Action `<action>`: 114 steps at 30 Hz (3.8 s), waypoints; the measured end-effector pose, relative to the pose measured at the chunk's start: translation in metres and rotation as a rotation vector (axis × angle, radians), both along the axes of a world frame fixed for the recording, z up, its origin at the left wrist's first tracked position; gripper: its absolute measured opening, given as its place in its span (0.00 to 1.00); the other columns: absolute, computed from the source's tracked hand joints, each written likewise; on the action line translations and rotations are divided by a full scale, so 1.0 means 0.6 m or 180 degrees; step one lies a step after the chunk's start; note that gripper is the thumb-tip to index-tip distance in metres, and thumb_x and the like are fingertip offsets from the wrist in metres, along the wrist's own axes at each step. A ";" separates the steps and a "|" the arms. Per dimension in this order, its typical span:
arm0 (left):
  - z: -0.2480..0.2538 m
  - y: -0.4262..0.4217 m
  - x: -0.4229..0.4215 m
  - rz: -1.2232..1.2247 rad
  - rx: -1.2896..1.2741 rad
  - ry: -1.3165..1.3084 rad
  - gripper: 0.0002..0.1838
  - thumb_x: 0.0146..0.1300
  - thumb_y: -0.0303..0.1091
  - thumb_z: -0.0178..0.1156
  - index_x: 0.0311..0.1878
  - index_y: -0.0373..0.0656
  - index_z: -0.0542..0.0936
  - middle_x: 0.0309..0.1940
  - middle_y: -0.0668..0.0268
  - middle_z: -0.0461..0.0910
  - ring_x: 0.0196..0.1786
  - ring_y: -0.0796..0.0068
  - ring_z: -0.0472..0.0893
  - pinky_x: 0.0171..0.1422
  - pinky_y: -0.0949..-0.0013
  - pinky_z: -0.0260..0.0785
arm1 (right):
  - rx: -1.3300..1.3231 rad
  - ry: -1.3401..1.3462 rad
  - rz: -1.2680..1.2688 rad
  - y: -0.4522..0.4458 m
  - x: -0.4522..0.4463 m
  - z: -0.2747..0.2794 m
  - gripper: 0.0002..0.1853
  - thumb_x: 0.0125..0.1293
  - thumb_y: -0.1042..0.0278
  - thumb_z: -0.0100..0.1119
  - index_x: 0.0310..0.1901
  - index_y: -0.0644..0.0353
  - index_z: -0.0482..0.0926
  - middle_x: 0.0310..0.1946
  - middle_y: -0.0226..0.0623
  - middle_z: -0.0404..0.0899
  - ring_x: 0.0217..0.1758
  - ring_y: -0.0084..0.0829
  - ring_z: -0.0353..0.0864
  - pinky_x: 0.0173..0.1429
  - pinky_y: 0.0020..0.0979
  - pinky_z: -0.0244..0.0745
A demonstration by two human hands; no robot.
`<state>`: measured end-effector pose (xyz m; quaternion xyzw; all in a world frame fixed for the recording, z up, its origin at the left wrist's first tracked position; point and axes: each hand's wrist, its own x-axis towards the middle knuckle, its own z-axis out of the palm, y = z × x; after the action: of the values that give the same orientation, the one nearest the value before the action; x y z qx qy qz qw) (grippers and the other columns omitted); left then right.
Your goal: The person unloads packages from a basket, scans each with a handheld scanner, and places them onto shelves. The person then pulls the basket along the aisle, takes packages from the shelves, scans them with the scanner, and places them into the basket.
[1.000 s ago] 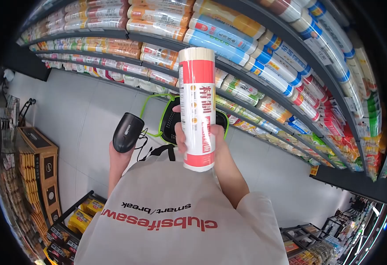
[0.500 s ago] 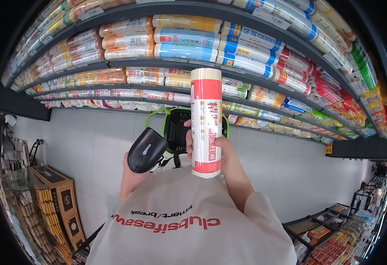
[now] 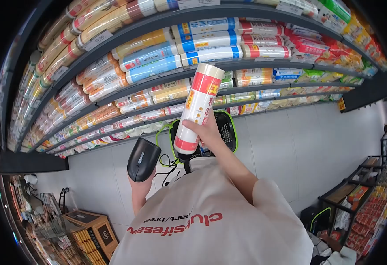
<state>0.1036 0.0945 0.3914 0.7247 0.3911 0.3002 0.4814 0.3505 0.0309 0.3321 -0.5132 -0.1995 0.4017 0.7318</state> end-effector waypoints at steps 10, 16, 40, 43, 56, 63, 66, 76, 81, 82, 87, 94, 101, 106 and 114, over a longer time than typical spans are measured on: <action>0.009 -0.015 0.023 0.0022 -0.0017 0.0033 0.17 0.46 0.21 0.71 0.42 0.34 0.82 0.33 0.63 0.85 0.35 0.78 0.82 0.43 0.72 0.73 | 0.0475 0.0969 -0.0416 -0.003 0.056 -0.008 0.27 0.62 0.70 0.68 0.60 0.62 0.68 0.51 0.37 0.79 0.54 0.30 0.81 0.58 0.35 0.77; 0.011 -0.012 0.041 -0.0230 -0.0186 0.0126 0.17 0.47 0.22 0.71 0.44 0.34 0.82 0.35 0.62 0.85 0.37 0.77 0.82 0.43 0.71 0.73 | 0.0916 0.0338 0.0325 -0.025 0.079 0.101 0.34 0.59 0.74 0.70 0.65 0.61 0.64 0.57 0.38 0.76 0.60 0.29 0.78 0.64 0.36 0.73; 0.003 -0.004 0.050 -0.0649 -0.0564 0.0326 0.16 0.49 0.22 0.67 0.44 0.33 0.81 0.32 0.59 0.85 0.35 0.76 0.82 0.42 0.70 0.73 | -0.0586 0.1052 0.0524 -0.037 0.077 -0.052 0.30 0.63 0.64 0.65 0.64 0.62 0.65 0.48 0.46 0.80 0.49 0.39 0.84 0.52 0.40 0.83; 0.007 -0.008 0.050 -0.0580 -0.0537 0.0371 0.16 0.50 0.23 0.67 0.44 0.33 0.81 0.32 0.59 0.85 0.34 0.77 0.82 0.42 0.70 0.73 | -0.0617 0.0366 0.0633 -0.041 0.072 -0.030 0.34 0.61 0.70 0.67 0.66 0.63 0.61 0.54 0.45 0.75 0.55 0.37 0.81 0.54 0.41 0.82; -0.004 -0.008 0.036 -0.0478 -0.0792 0.0523 0.14 0.51 0.24 0.68 0.43 0.32 0.81 0.31 0.60 0.85 0.35 0.77 0.82 0.43 0.70 0.74 | -0.2555 -0.2317 0.0966 -0.042 0.121 -0.151 0.42 0.40 0.52 0.78 0.56 0.71 0.75 0.50 0.52 0.80 0.54 0.45 0.81 0.59 0.37 0.74; 0.001 0.007 0.013 -0.0456 -0.0799 0.0428 0.16 0.51 0.26 0.69 0.45 0.32 0.81 0.33 0.58 0.85 0.37 0.78 0.82 0.44 0.69 0.74 | -0.2757 -0.1059 0.1617 -0.126 0.145 -0.220 0.35 0.49 0.54 0.70 0.57 0.69 0.77 0.45 0.45 0.83 0.45 0.35 0.84 0.49 0.33 0.78; 0.005 0.016 0.005 -0.0358 -0.0786 0.0495 0.16 0.51 0.27 0.69 0.44 0.32 0.81 0.31 0.58 0.84 0.34 0.76 0.80 0.42 0.67 0.74 | -0.2931 -0.0851 0.1933 -0.130 0.133 -0.135 0.36 0.52 0.53 0.68 0.60 0.69 0.74 0.46 0.45 0.82 0.44 0.34 0.84 0.49 0.32 0.78; 0.018 0.024 -0.023 0.0046 -0.0657 0.0128 0.15 0.57 0.32 0.69 0.44 0.34 0.82 0.29 0.60 0.85 0.33 0.78 0.81 0.39 0.69 0.73 | 0.0024 0.1470 0.2910 -0.045 0.110 0.067 0.41 0.53 0.68 0.72 0.68 0.64 0.62 0.54 0.49 0.78 0.52 0.44 0.84 0.54 0.45 0.82; 0.011 0.020 -0.051 0.0108 -0.0656 0.0120 0.14 0.56 0.33 0.69 0.43 0.34 0.82 0.29 0.60 0.85 0.33 0.76 0.82 0.39 0.67 0.74 | -0.0656 0.0275 0.3266 -0.005 0.119 -0.014 0.34 0.57 0.68 0.72 0.63 0.63 0.66 0.43 0.46 0.82 0.46 0.43 0.86 0.54 0.45 0.82; -0.001 0.020 -0.056 0.0115 -0.0531 0.0006 0.14 0.56 0.33 0.69 0.42 0.34 0.83 0.29 0.60 0.85 0.33 0.76 0.82 0.39 0.67 0.74 | -0.0689 0.0565 0.3429 -0.004 0.114 -0.038 0.30 0.59 0.66 0.70 0.61 0.63 0.68 0.43 0.46 0.82 0.46 0.40 0.86 0.52 0.41 0.82; -0.028 0.012 -0.090 0.0365 -0.0481 -0.0101 0.16 0.57 0.37 0.70 0.44 0.36 0.83 0.30 0.62 0.85 0.33 0.77 0.81 0.40 0.67 0.74 | -0.1711 0.1529 0.2877 -0.044 0.107 -0.203 0.28 0.67 0.59 0.61 0.62 0.67 0.67 0.46 0.51 0.81 0.48 0.42 0.84 0.55 0.42 0.81; -0.048 0.023 -0.113 0.0432 -0.0548 -0.0138 0.17 0.58 0.39 0.70 0.47 0.39 0.83 0.33 0.64 0.86 0.36 0.78 0.83 0.44 0.68 0.75 | -0.0871 0.1252 0.1973 -0.065 0.022 0.066 0.27 0.72 0.57 0.47 0.62 0.72 0.65 0.48 0.54 0.80 0.50 0.43 0.83 0.57 0.43 0.80; -0.016 0.034 -0.095 0.0146 -0.0507 0.0066 0.18 0.58 0.40 0.69 0.46 0.37 0.83 0.31 0.61 0.85 0.35 0.75 0.82 0.43 0.66 0.74 | 0.0996 0.1418 0.2375 0.040 0.087 0.017 0.43 0.61 0.43 0.59 0.70 0.63 0.59 0.47 0.48 0.77 0.48 0.47 0.81 0.57 0.56 0.78; -0.005 0.027 -0.090 -0.0024 -0.0596 -0.0006 0.16 0.57 0.35 0.68 0.42 0.32 0.81 0.28 0.61 0.83 0.32 0.77 0.80 0.40 0.67 0.74 | -0.0985 0.1925 0.1446 -0.014 0.104 -0.158 0.31 0.65 0.48 0.58 0.62 0.64 0.68 0.41 0.48 0.81 0.43 0.44 0.84 0.54 0.50 0.81; -0.035 0.019 -0.120 0.0086 -0.0875 -0.0009 0.13 0.55 0.31 0.68 0.42 0.34 0.82 0.31 0.59 0.85 0.35 0.73 0.83 0.43 0.66 0.74 | -0.2580 0.1605 0.1123 -0.330 0.138 -0.348 0.20 0.65 0.51 0.62 0.49 0.57 0.75 0.37 0.42 0.82 0.38 0.39 0.85 0.43 0.42 0.84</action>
<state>0.0319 0.1059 0.3705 0.6461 0.4377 0.2512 0.5726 0.4331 -0.1671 0.1234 -0.6015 0.0716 0.6756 0.4202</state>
